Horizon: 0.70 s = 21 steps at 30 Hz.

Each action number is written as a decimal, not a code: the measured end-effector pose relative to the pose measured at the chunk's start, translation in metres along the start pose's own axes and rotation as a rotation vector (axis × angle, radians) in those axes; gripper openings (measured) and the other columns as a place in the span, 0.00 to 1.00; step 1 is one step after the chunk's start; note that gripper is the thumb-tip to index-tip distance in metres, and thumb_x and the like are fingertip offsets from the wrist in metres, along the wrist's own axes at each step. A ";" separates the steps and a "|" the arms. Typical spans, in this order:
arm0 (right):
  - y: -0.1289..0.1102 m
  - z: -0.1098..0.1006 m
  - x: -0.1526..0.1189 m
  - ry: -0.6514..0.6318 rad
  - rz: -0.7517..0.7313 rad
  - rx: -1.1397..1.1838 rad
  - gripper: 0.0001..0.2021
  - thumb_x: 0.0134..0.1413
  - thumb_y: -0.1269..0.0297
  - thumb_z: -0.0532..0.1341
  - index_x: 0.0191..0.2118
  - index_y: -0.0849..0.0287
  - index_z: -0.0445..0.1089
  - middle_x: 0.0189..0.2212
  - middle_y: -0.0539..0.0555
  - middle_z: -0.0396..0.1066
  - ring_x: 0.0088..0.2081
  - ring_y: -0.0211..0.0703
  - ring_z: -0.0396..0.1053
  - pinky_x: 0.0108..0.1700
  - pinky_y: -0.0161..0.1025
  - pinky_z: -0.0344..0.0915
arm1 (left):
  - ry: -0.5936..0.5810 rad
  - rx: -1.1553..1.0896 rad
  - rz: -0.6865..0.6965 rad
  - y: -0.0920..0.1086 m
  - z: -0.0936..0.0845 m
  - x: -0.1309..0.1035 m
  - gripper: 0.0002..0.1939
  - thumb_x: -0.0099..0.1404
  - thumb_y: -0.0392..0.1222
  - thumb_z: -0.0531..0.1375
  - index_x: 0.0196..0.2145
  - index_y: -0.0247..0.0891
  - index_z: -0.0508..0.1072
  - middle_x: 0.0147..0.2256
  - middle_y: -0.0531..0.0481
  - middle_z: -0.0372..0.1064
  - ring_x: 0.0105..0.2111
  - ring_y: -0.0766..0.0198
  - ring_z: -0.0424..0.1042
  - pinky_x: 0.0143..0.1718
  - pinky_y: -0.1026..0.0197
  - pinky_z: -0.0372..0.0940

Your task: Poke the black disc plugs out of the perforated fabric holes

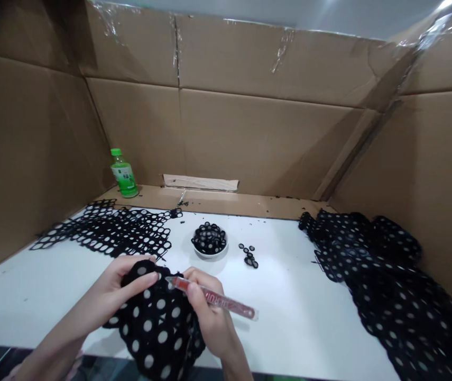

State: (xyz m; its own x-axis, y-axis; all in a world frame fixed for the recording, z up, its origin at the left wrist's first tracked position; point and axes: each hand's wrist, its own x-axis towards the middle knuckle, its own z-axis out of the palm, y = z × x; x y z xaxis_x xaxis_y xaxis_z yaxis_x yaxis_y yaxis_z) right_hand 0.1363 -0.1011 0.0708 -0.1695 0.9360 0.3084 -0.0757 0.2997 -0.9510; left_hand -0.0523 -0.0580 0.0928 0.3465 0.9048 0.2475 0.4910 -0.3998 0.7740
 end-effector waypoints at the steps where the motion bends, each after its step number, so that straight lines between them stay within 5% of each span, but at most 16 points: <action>1: -0.002 0.001 -0.001 0.009 -0.008 -0.079 0.15 0.63 0.59 0.47 0.24 0.56 0.52 0.25 0.49 0.54 0.29 0.40 0.55 0.33 0.37 0.54 | 0.000 0.038 0.033 0.000 0.000 -0.001 0.11 0.62 0.46 0.57 0.26 0.39 0.72 0.28 0.52 0.73 0.33 0.61 0.71 0.37 0.65 0.65; 7: -0.014 0.016 -0.002 0.003 -0.142 -0.609 0.10 0.60 0.74 0.47 0.28 0.57 0.54 0.28 0.52 0.60 0.33 0.42 0.61 0.36 0.37 0.57 | 0.018 0.204 0.221 0.006 0.001 -0.007 0.08 0.65 0.40 0.55 0.28 0.39 0.70 0.30 0.52 0.73 0.31 0.62 0.71 0.32 0.66 0.63; 11: -0.011 0.022 0.000 0.061 -0.149 -0.729 0.10 0.57 0.76 0.47 0.26 0.56 0.54 0.27 0.53 0.60 0.32 0.44 0.61 0.33 0.38 0.58 | 0.011 0.210 0.234 0.006 0.001 -0.010 0.07 0.64 0.41 0.56 0.29 0.40 0.72 0.31 0.50 0.74 0.32 0.61 0.72 0.32 0.66 0.64; 18: 0.004 -0.006 -0.001 -0.079 0.084 -0.022 0.13 0.61 0.59 0.50 0.27 0.58 0.62 0.34 0.54 0.66 0.38 0.45 0.64 0.43 0.41 0.60 | 0.179 0.013 -0.072 -0.012 0.004 -0.004 0.15 0.60 0.51 0.58 0.38 0.39 0.73 0.43 0.45 0.72 0.47 0.52 0.68 0.47 0.57 0.63; 21: 0.018 -0.011 -0.002 -0.067 0.095 0.092 0.15 0.59 0.55 0.52 0.25 0.58 0.60 0.34 0.54 0.65 0.38 0.45 0.62 0.43 0.41 0.57 | 0.079 -0.084 -0.060 -0.011 0.003 0.004 0.12 0.62 0.50 0.56 0.34 0.39 0.71 0.40 0.47 0.71 0.45 0.53 0.68 0.47 0.58 0.62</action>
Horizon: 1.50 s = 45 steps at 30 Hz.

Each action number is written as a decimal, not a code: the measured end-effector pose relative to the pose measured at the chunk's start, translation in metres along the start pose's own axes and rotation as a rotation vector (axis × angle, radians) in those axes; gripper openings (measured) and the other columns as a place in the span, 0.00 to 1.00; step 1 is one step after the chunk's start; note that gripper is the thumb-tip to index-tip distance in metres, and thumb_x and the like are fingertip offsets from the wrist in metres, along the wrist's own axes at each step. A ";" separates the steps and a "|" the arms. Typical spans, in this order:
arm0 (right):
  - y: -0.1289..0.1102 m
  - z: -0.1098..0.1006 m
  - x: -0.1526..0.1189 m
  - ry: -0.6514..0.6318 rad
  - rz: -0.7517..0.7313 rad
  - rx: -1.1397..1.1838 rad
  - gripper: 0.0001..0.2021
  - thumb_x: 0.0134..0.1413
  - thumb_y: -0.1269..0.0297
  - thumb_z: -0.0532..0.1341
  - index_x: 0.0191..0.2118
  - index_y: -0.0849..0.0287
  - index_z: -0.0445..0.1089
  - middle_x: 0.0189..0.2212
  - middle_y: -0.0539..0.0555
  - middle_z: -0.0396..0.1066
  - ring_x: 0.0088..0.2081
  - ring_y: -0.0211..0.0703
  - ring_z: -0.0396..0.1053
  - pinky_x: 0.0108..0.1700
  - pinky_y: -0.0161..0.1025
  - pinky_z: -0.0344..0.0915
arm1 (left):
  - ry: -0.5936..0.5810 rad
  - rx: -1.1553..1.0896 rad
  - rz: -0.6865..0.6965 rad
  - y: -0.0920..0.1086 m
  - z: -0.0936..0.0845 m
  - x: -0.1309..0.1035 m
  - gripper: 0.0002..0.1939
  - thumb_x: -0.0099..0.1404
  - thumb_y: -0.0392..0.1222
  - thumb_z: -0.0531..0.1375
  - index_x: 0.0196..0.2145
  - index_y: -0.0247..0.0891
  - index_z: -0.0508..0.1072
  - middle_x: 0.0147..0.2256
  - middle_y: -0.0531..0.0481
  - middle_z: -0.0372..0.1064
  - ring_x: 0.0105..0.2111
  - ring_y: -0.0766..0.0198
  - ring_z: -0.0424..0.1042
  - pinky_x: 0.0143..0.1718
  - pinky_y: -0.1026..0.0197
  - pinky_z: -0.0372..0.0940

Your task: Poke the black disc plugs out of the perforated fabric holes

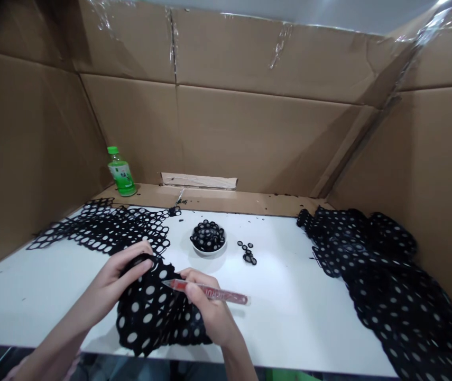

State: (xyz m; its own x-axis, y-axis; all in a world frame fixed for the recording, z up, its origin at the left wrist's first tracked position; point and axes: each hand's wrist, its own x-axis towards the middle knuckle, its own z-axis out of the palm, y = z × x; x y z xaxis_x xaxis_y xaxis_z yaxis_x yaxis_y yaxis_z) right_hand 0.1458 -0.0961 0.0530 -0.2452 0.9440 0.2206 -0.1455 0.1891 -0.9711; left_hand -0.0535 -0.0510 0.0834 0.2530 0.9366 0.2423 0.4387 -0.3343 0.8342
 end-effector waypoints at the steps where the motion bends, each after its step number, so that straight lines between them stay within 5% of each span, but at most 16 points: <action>1: 0.003 0.000 0.000 0.007 -0.004 -0.001 0.15 0.59 0.54 0.52 0.25 0.58 0.59 0.33 0.54 0.64 0.37 0.45 0.61 0.43 0.41 0.57 | -0.051 -0.035 0.010 0.002 0.000 0.003 0.12 0.63 0.49 0.55 0.31 0.39 0.71 0.37 0.48 0.71 0.43 0.55 0.68 0.45 0.59 0.62; 8: -0.010 -0.001 -0.004 -0.021 -0.034 -0.131 0.14 0.61 0.58 0.50 0.28 0.58 0.62 0.32 0.52 0.62 0.36 0.43 0.60 0.40 0.39 0.55 | -0.202 -0.140 -0.146 0.008 0.001 0.006 0.13 0.55 0.51 0.60 0.32 0.39 0.72 0.34 0.50 0.73 0.38 0.55 0.71 0.43 0.59 0.64; 13: -0.019 -0.004 -0.010 -0.032 0.003 -0.187 0.13 0.62 0.58 0.49 0.33 0.58 0.65 0.32 0.52 0.63 0.35 0.43 0.59 0.39 0.38 0.55 | -0.088 -0.036 -0.350 0.005 0.002 -0.001 0.22 0.47 0.56 0.65 0.37 0.39 0.73 0.40 0.46 0.72 0.45 0.49 0.69 0.47 0.54 0.64; 25: -0.019 0.008 -0.012 0.091 0.006 -0.282 0.13 0.63 0.60 0.48 0.29 0.58 0.62 0.30 0.52 0.62 0.33 0.43 0.60 0.37 0.38 0.57 | 0.006 0.158 -0.042 0.005 0.000 -0.006 0.14 0.53 0.53 0.63 0.33 0.41 0.76 0.35 0.48 0.73 0.38 0.53 0.71 0.41 0.58 0.66; 29: -0.024 0.022 -0.014 0.089 -0.080 -0.532 0.11 0.63 0.67 0.46 0.29 0.57 0.58 0.29 0.51 0.60 0.33 0.42 0.61 0.39 0.38 0.58 | -0.139 0.223 0.143 0.018 -0.001 -0.008 0.13 0.62 0.48 0.57 0.25 0.39 0.71 0.25 0.52 0.70 0.28 0.62 0.69 0.31 0.64 0.62; 33: -0.025 0.033 -0.012 0.101 -0.137 -0.696 0.10 0.61 0.72 0.46 0.28 0.56 0.54 0.28 0.51 0.59 0.33 0.42 0.60 0.37 0.38 0.56 | -0.229 0.228 0.177 0.028 -0.002 -0.011 0.17 0.65 0.46 0.53 0.21 0.37 0.65 0.20 0.54 0.63 0.22 0.66 0.64 0.25 0.65 0.57; 36: -0.023 0.029 -0.011 0.109 -0.100 -0.609 0.10 0.62 0.70 0.47 0.28 0.57 0.56 0.28 0.51 0.59 0.33 0.43 0.61 0.37 0.39 0.56 | -0.159 0.170 0.121 0.024 -0.002 -0.011 0.15 0.63 0.49 0.56 0.23 0.38 0.68 0.23 0.53 0.67 0.26 0.63 0.67 0.29 0.64 0.61; 40: -0.015 0.009 -0.010 0.043 -0.013 -0.185 0.14 0.63 0.59 0.49 0.32 0.58 0.66 0.31 0.53 0.66 0.36 0.45 0.63 0.41 0.40 0.59 | 0.045 0.045 -0.103 0.012 0.000 -0.009 0.15 0.55 0.54 0.62 0.32 0.39 0.74 0.35 0.47 0.73 0.39 0.53 0.70 0.42 0.56 0.64; 45: 0.000 -0.004 -0.012 0.089 0.019 -0.115 0.16 0.61 0.53 0.51 0.33 0.58 0.69 0.34 0.54 0.68 0.39 0.47 0.63 0.43 0.40 0.58 | 0.046 -0.117 -0.268 0.003 0.005 -0.003 0.21 0.52 0.56 0.62 0.36 0.36 0.72 0.40 0.43 0.71 0.44 0.49 0.69 0.49 0.51 0.62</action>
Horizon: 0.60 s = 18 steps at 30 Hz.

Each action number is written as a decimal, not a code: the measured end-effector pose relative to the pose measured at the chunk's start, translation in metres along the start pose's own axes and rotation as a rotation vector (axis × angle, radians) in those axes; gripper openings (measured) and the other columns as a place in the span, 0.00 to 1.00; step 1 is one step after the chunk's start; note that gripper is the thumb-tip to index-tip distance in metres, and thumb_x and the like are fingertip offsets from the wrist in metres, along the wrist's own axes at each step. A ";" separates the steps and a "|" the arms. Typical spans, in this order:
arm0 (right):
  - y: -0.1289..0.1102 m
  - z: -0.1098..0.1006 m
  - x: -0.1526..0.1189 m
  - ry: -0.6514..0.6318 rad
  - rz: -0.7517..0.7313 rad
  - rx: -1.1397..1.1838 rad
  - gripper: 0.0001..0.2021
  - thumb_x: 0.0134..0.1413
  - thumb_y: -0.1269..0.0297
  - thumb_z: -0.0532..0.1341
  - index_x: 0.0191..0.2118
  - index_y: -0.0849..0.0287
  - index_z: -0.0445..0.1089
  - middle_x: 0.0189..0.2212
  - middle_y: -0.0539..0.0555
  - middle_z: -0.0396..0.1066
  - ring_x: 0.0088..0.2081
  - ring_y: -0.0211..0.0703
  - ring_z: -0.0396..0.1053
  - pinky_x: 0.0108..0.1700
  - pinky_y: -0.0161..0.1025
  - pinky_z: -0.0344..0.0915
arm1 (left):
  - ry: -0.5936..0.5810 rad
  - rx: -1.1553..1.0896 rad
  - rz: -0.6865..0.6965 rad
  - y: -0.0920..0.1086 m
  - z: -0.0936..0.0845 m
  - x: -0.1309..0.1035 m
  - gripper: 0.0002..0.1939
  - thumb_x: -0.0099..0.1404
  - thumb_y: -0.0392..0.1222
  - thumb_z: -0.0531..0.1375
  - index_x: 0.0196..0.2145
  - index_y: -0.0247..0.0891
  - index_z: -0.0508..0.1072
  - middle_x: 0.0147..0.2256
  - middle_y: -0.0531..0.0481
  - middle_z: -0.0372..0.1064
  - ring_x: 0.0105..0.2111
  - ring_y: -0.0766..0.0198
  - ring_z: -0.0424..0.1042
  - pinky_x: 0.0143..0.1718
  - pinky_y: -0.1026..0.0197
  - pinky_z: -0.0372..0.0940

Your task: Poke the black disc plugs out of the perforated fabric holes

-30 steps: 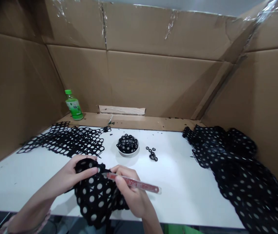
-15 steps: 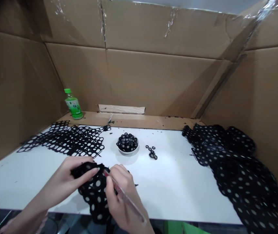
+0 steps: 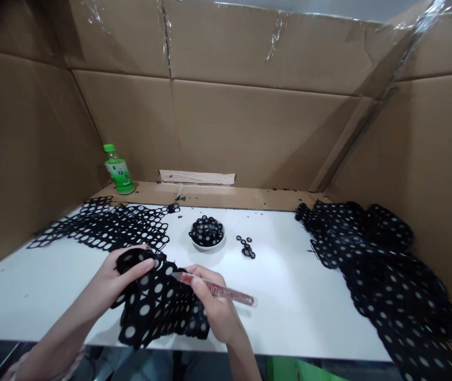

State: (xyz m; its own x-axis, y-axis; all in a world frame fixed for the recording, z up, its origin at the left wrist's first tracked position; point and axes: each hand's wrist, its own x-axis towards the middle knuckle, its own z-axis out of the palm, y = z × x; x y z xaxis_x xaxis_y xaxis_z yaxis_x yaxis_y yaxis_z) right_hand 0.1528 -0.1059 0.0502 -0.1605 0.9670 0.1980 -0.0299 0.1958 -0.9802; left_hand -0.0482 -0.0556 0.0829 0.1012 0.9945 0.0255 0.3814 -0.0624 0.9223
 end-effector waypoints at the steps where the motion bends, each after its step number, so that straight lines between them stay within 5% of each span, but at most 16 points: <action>1: 0.001 0.000 -0.001 0.016 0.004 -0.017 0.16 0.61 0.53 0.50 0.33 0.58 0.68 0.33 0.53 0.67 0.38 0.46 0.63 0.42 0.40 0.58 | 0.018 -0.020 -0.033 -0.001 0.001 0.001 0.23 0.51 0.56 0.62 0.38 0.36 0.72 0.42 0.42 0.71 0.45 0.48 0.68 0.49 0.50 0.61; 4: -0.001 0.001 -0.003 0.010 -0.008 -0.052 0.16 0.62 0.54 0.49 0.30 0.58 0.65 0.29 0.51 0.64 0.34 0.43 0.60 0.39 0.38 0.56 | 0.032 -0.042 -0.061 -0.002 0.002 0.005 0.23 0.51 0.55 0.63 0.38 0.35 0.71 0.42 0.41 0.71 0.44 0.48 0.69 0.48 0.50 0.62; 9: -0.017 0.002 -0.007 -0.032 -0.028 -0.089 0.14 0.63 0.59 0.49 0.29 0.58 0.63 0.28 0.50 0.61 0.33 0.42 0.59 0.37 0.37 0.55 | -0.260 0.048 0.163 0.006 0.004 0.005 0.11 0.52 0.46 0.64 0.31 0.37 0.72 0.33 0.49 0.73 0.36 0.55 0.71 0.43 0.57 0.65; 13: -0.024 0.002 -0.008 -0.024 -0.058 -0.136 0.14 0.63 0.60 0.48 0.28 0.57 0.62 0.28 0.50 0.60 0.33 0.41 0.59 0.37 0.37 0.55 | -0.218 0.142 0.122 0.008 0.006 0.002 0.12 0.51 0.48 0.65 0.28 0.37 0.72 0.31 0.50 0.73 0.33 0.56 0.71 0.38 0.58 0.65; 18: -0.028 0.004 -0.008 -0.019 -0.073 -0.202 0.14 0.64 0.62 0.47 0.27 0.57 0.58 0.27 0.49 0.58 0.31 0.40 0.59 0.36 0.37 0.55 | -0.217 0.206 0.269 0.010 0.004 -0.002 0.11 0.58 0.47 0.61 0.24 0.37 0.70 0.27 0.52 0.72 0.30 0.60 0.70 0.34 0.62 0.63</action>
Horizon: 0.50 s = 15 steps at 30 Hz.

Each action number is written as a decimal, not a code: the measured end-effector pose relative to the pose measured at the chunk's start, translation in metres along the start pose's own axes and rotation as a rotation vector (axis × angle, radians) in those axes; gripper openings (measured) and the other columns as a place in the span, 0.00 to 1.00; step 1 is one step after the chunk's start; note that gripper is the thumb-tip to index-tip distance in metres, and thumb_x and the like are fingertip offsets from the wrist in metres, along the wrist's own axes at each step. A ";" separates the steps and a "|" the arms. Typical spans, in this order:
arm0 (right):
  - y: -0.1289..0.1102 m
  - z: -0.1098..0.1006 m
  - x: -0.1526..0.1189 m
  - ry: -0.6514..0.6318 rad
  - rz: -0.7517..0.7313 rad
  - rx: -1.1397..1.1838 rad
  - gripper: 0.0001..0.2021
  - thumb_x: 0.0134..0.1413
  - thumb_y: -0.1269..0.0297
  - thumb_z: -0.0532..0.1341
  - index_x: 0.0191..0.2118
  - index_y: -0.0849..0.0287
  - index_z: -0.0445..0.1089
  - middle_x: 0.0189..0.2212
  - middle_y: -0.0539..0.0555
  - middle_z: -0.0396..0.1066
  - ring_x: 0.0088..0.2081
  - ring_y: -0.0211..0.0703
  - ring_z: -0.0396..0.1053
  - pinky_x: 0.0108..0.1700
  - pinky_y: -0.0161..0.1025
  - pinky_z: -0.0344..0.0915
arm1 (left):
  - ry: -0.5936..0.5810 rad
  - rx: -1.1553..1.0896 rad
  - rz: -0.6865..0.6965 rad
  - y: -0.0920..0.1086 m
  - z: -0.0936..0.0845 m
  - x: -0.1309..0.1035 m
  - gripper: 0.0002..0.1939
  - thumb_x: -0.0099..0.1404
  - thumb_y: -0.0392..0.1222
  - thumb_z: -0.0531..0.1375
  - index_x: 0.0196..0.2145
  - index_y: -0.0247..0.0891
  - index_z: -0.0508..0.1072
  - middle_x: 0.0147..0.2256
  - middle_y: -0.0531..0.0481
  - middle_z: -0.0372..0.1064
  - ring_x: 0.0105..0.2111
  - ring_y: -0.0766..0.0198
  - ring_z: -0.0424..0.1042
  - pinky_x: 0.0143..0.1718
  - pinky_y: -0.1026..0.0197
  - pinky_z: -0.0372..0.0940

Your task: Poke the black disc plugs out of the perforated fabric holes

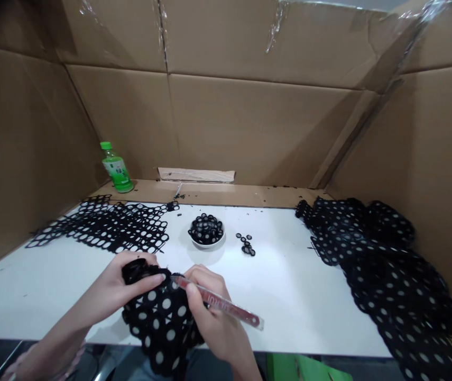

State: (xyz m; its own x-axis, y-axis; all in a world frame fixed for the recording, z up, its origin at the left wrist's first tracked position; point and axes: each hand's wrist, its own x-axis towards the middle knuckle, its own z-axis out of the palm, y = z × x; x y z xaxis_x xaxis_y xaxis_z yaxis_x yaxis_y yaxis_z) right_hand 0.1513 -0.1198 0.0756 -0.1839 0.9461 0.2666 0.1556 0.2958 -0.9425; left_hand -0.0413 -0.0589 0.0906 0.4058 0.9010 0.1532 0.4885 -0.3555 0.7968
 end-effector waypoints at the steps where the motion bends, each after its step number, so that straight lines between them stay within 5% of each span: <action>1: -0.001 0.001 0.000 -0.002 -0.005 -0.023 0.14 0.64 0.62 0.47 0.26 0.57 0.56 0.27 0.49 0.57 0.31 0.40 0.59 0.35 0.37 0.55 | -0.005 0.028 0.041 0.002 -0.001 -0.001 0.11 0.59 0.47 0.60 0.24 0.37 0.70 0.27 0.52 0.72 0.30 0.61 0.70 0.34 0.63 0.63; 10: -0.013 0.023 -0.003 0.026 -0.049 -0.426 0.09 0.60 0.73 0.48 0.28 0.56 0.54 0.31 0.53 0.61 0.35 0.44 0.60 0.37 0.39 0.56 | -0.067 0.100 0.238 0.015 -0.003 -0.016 0.07 0.62 0.41 0.58 0.27 0.39 0.71 0.25 0.51 0.70 0.27 0.63 0.69 0.29 0.65 0.62; 15: -0.002 0.010 -0.003 -0.034 0.043 -0.040 0.13 0.64 0.62 0.48 0.29 0.57 0.61 0.28 0.50 0.61 0.34 0.42 0.61 0.38 0.37 0.56 | 0.144 -0.035 0.073 0.005 -0.003 -0.015 0.07 0.57 0.45 0.62 0.27 0.40 0.72 0.29 0.50 0.72 0.32 0.58 0.71 0.38 0.60 0.65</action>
State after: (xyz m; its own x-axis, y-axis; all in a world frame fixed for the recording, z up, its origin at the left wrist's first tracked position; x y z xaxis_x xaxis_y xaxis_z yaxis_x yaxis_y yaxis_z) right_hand 0.1420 -0.1246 0.0752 -0.2091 0.9531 0.2188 0.2021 0.2610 -0.9439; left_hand -0.0475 -0.0737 0.0940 0.3235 0.9002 0.2917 0.4333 -0.4149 0.8001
